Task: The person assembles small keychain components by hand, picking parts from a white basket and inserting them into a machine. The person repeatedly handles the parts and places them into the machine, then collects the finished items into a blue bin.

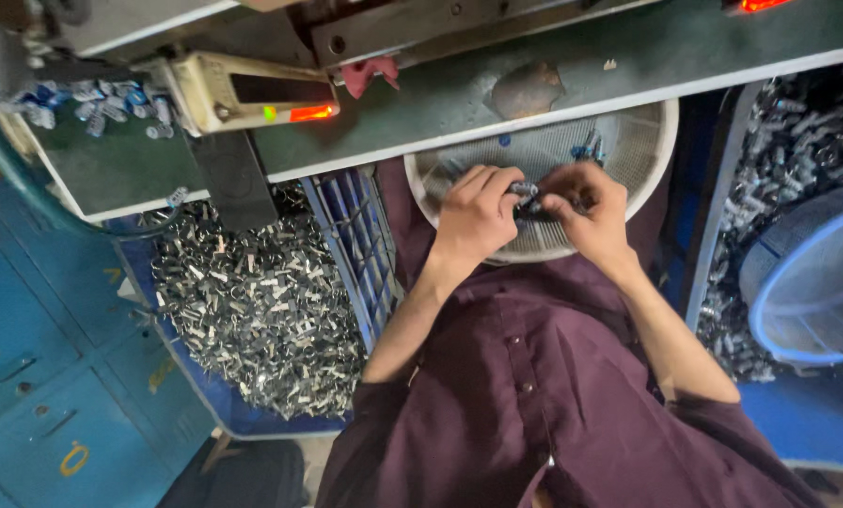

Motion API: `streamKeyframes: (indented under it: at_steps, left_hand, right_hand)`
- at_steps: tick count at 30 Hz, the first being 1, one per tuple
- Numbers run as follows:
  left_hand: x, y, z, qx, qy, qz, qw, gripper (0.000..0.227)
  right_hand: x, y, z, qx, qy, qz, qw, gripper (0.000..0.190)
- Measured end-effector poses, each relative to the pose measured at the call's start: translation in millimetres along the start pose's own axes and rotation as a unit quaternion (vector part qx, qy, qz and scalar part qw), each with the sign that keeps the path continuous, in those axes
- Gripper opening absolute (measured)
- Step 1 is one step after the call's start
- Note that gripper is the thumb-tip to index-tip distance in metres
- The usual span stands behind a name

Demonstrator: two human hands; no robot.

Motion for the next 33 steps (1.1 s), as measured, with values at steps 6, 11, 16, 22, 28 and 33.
streamKeyframes:
  at_steps: [6, 11, 16, 22, 28, 33]
  left_hand:
    - [-9, 13, -2, 0.007, -0.033, 0.033, 0.999, 0.029]
    - [-11, -3, -15, 0.113, 0.028, -0.022, 0.993, 0.045]
    - [-25, -23, 20, 0.188, -0.109, -0.080, 0.973, 0.045]
    - [-37, -34, 64, 0.288, -0.240, -0.063, 0.925, 0.043]
    - [-38, -41, 69, 0.326, -0.238, -0.018, 0.915, 0.026]
    - [-39, -35, 72, 0.352, -0.241, 0.017, 0.904, 0.016]
  right_hand:
    - [-3, 42, 8, 0.049, 0.054, 0.051, 0.996, 0.014]
    - [-2, 50, 11, 0.499, 0.007, 0.107, 0.860, 0.012]
    - [0, 12, -6, 0.485, 0.033, 0.099, 0.868, 0.010]
    - [4, -63, -113, 0.120, 0.238, -0.122, 0.956, 0.011]
    - [-9, -90, -299, -0.169, 0.469, -0.171, 0.850, 0.007]
    - [10, -82, -354, -0.308, 0.499, 0.025, 0.810, 0.010]
Point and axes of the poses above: each hand's wrist, its own x-axis towards the middle knuckle, its own z-axis out of the palm, y = z × x, the point moved 6 cm from there along x, towards the middle knuckle, and after that the axes turned 4 degrees about -y, right-handed, at the moved point
